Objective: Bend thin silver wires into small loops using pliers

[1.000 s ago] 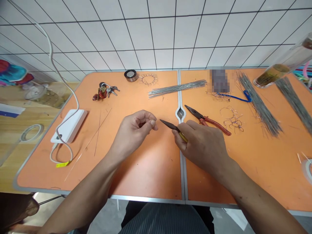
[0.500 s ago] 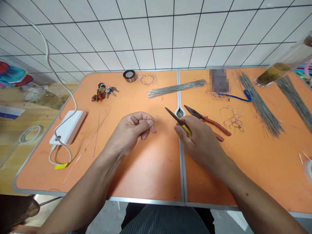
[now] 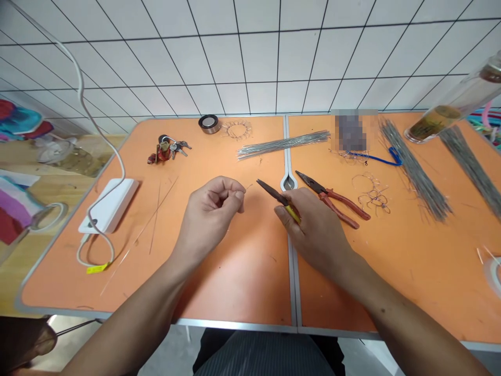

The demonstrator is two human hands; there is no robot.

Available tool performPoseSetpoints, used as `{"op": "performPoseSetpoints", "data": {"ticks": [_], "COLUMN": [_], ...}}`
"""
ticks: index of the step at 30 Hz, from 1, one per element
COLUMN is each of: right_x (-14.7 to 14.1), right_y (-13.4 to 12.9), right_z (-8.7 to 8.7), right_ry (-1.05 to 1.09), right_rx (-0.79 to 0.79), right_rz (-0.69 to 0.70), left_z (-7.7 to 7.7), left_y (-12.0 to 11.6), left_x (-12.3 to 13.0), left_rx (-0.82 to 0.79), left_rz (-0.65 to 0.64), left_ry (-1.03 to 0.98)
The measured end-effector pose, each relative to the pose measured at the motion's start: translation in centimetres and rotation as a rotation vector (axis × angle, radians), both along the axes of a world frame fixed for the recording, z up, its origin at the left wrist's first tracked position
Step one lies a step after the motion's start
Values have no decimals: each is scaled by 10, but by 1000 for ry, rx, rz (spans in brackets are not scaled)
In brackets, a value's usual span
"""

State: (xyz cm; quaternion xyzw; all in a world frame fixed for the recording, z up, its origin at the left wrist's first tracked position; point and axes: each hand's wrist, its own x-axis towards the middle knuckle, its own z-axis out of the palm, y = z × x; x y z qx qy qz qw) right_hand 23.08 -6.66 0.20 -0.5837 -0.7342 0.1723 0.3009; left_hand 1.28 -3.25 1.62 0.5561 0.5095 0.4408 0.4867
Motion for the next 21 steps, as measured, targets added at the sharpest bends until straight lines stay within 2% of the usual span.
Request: {"op": "performPoseSetpoints", "data": {"ticks": [3,9,14,21], "right_x": [1,-1,-2,-1], "right_y": [-1,-6,-7,-8], "right_z": [-4,-6,-6,-4], "right_ry": [-77,-109,-102,-108], "right_rx": [46,137,145,159], "right_rz": [4,52,49,58], "left_z": [-3,-5,-3,-7], "left_y": [-2,-3,-4,-5], "left_x": [0,2,3,2], "left_rx": [66,82,95,208], "left_rz": [22,34,47,56], "left_ry": [16,-7,-28,5]}}
